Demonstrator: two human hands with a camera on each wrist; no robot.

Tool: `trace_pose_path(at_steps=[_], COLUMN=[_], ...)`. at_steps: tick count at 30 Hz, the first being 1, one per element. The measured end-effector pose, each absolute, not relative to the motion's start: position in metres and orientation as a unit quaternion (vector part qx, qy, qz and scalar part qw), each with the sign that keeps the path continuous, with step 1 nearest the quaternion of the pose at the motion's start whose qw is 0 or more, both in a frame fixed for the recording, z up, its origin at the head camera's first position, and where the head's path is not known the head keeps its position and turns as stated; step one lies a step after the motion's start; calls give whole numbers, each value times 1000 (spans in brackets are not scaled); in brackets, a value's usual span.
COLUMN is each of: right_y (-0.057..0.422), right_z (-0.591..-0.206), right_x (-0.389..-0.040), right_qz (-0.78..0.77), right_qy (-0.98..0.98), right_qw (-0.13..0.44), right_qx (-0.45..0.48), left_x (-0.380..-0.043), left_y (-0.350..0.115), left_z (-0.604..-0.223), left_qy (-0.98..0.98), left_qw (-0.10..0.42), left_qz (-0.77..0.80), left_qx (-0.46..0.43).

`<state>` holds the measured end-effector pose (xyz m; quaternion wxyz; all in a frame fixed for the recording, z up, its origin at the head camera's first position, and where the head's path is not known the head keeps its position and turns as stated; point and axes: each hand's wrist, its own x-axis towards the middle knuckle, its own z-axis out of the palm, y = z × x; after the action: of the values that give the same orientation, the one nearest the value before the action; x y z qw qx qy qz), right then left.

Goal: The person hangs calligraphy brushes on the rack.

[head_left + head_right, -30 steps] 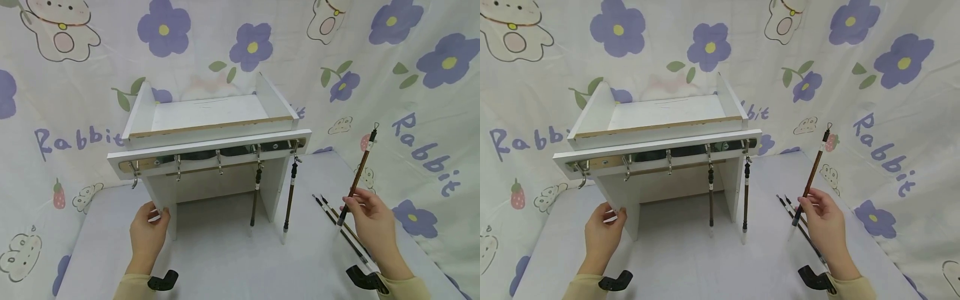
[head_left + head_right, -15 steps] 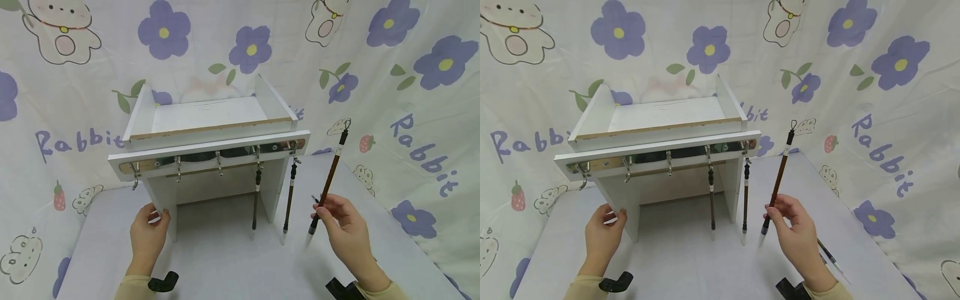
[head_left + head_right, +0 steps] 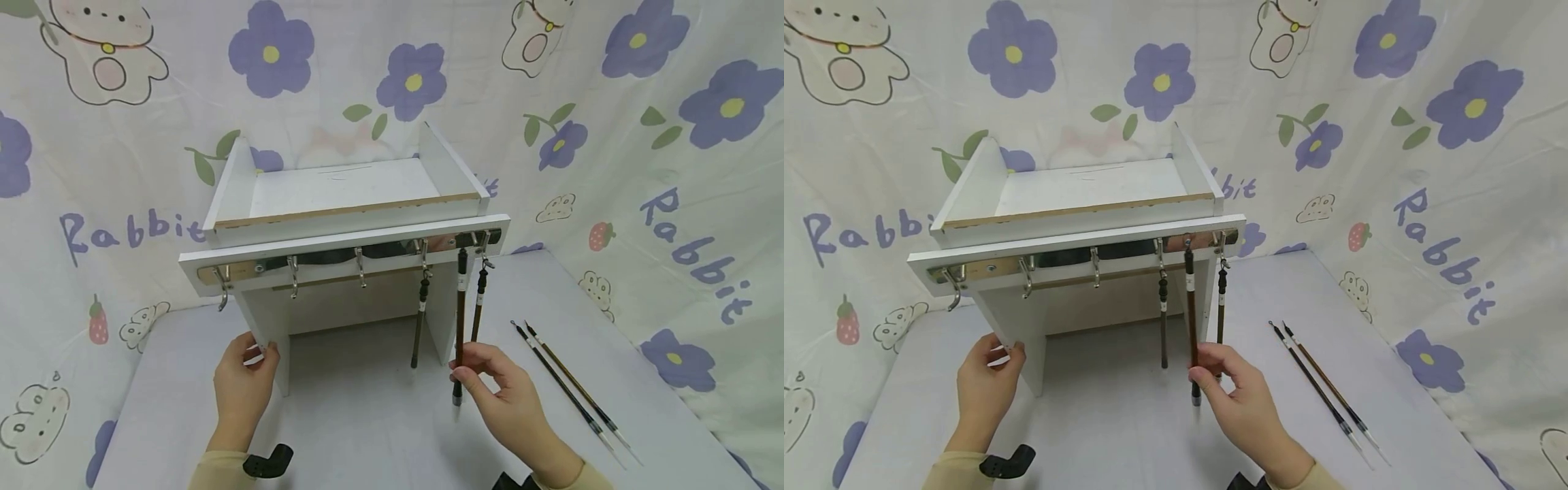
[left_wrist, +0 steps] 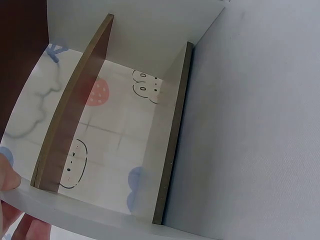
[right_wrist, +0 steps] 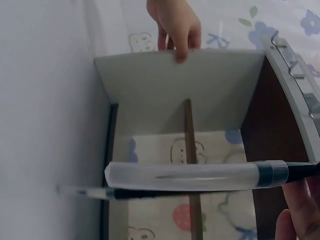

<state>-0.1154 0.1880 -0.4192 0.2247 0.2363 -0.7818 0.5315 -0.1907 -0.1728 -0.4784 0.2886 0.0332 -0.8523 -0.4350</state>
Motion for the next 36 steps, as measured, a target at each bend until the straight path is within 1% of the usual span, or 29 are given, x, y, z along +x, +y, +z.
trace_pose_path(at_steps=[7, 13, 19, 26, 33, 36], right_y=[168, 154, 149, 150, 157, 155], right_z=[-433, -422, -418, -420, -446, -436], right_x=[-120, -113, -109, -109, -121, -117], right_qz=[519, 527, 529, 516, 509, 511], right_qy=[-791, -785, -795, -802, -810, -807], right_qw=[188, 163, 117, 130, 117, 124], right_qx=[264, 284, 274, 272, 266, 269], left_x=[-191, -192, -192, -192, -192, -193], left_y=[-174, -174, -174, -174, -174, -174], left_z=[-479, -482, -482, -482, -483, -482], left_qy=[-851, -848, -848, -851, -851, -851], left_qw=[286, 292, 294, 293, 291, 294], left_qz=[-440, -441, -441, -436, -436, -434], left_qx=[33, 24, 22, 27, 29, 26])
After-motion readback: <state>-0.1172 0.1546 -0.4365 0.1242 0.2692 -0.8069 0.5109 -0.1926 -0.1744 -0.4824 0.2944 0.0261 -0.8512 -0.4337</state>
